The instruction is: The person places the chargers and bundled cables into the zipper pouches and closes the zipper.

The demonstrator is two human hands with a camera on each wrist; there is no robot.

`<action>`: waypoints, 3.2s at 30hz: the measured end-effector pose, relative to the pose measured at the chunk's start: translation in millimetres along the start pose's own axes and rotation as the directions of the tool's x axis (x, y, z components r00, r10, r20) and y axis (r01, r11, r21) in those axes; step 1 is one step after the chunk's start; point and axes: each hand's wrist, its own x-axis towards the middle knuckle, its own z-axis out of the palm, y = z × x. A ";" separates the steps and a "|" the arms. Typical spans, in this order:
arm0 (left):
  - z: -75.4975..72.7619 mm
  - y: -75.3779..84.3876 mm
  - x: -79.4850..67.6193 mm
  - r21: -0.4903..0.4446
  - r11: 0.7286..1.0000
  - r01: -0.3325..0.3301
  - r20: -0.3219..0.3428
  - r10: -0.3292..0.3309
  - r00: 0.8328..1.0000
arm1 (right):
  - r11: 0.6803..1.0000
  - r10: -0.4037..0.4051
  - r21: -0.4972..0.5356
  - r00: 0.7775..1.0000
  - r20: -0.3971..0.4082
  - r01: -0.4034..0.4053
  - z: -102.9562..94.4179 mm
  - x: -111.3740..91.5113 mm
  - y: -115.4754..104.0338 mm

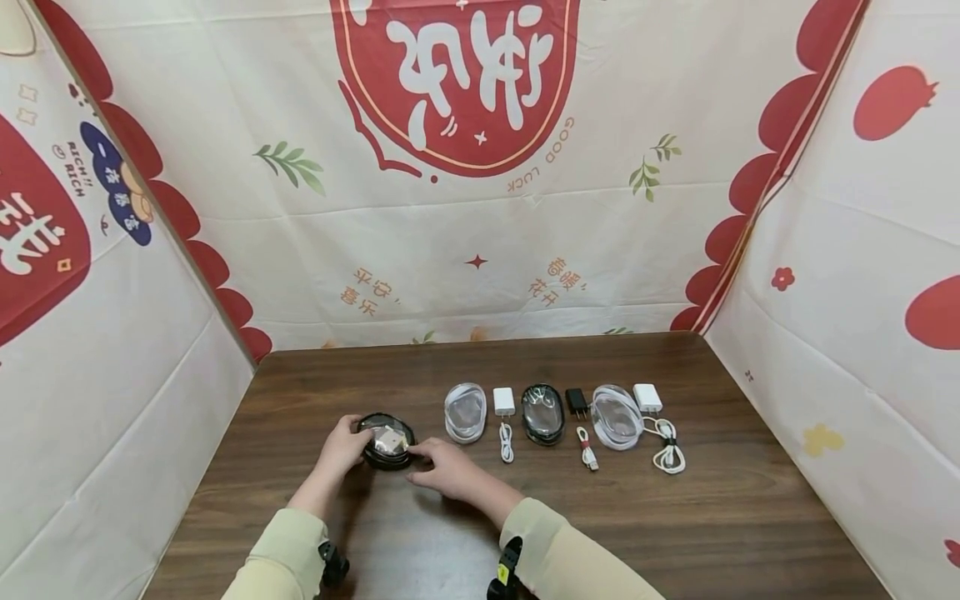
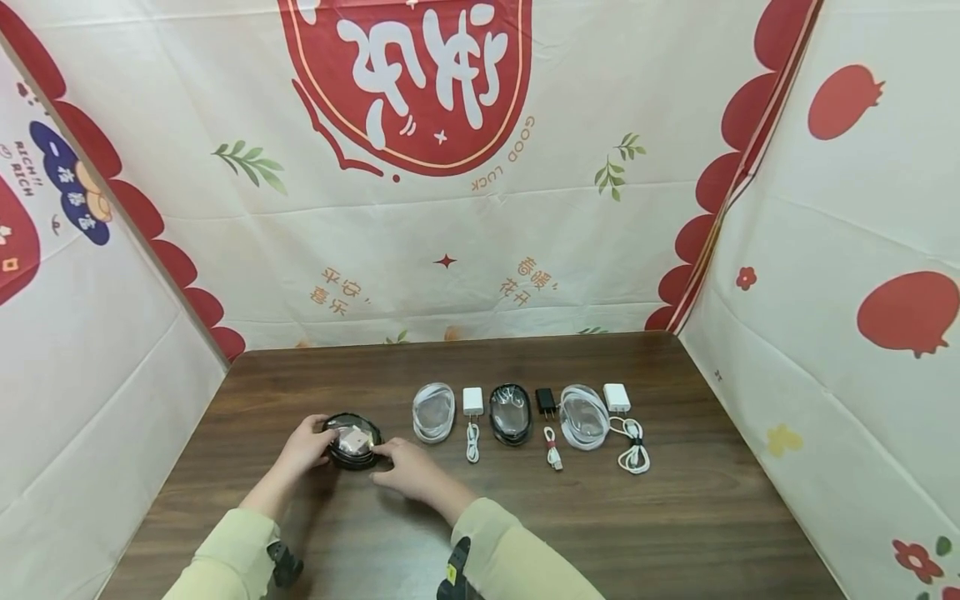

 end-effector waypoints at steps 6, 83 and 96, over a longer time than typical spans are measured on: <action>-2.0 1.1 0.4 0.057 0.998 -0.018 -0.016 0.019 1.000 | 0.993 0.073 0.095 0.992 -0.101 -0.063 0.3 7.3 4.0; -18.7 -19.8 -7.8 0.599 0.397 -0.696 0.535 0.448 0.716 | 0.977 0.203 -0.021 0.955 -0.216 -0.213 4.9 55.3 16.7; -24.4 -25.4 -10.2 0.555 0.417 -0.720 0.557 0.457 0.694 | 0.968 0.232 0.123 0.965 -0.119 -0.218 0.6 57.5 13.2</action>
